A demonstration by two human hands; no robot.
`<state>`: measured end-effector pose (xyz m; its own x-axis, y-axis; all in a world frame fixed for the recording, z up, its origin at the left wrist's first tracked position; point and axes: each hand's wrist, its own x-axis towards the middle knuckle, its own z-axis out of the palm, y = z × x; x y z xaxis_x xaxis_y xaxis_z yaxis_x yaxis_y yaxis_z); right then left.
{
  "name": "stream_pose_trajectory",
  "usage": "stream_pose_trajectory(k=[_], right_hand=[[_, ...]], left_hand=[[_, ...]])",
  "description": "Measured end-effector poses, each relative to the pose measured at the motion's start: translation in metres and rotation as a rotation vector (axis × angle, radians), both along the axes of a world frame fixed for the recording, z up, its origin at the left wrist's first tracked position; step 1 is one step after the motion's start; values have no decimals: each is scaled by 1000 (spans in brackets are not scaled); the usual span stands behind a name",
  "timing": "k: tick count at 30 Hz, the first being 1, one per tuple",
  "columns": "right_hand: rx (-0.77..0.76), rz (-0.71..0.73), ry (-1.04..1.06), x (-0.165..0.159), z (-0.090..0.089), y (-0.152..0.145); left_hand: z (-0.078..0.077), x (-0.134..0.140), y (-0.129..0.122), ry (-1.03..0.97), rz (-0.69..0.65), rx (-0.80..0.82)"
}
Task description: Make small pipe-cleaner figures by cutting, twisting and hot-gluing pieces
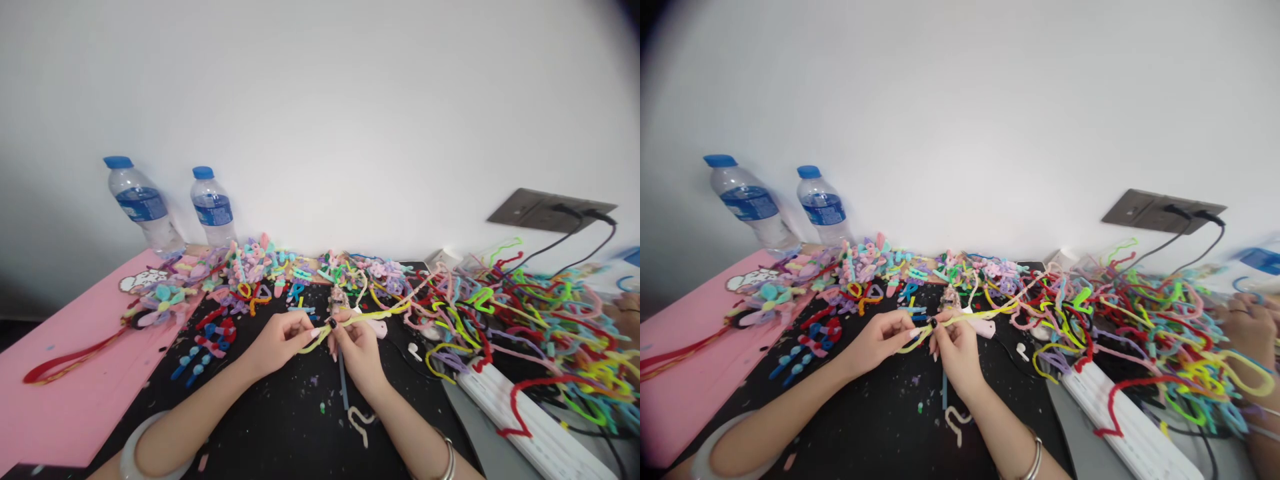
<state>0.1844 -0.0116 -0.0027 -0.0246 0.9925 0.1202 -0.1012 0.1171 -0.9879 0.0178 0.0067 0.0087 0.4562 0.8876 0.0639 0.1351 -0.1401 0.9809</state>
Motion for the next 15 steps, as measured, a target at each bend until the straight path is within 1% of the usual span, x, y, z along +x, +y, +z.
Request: stream_pose_trajectory(k=[3,5,9,15], right_hand=[[23,-60,42,2,3,1],[38,-98,54,3,5,1],[55,-132,25,3,6,1],[60,-159,-1,4,3,2]], left_hand=[[-3,1,2,-102,44,-13],[-6,1,3,-126,70,31],[-9,-1,4,-21,88,102],[-6,-2,3,57,99,186]])
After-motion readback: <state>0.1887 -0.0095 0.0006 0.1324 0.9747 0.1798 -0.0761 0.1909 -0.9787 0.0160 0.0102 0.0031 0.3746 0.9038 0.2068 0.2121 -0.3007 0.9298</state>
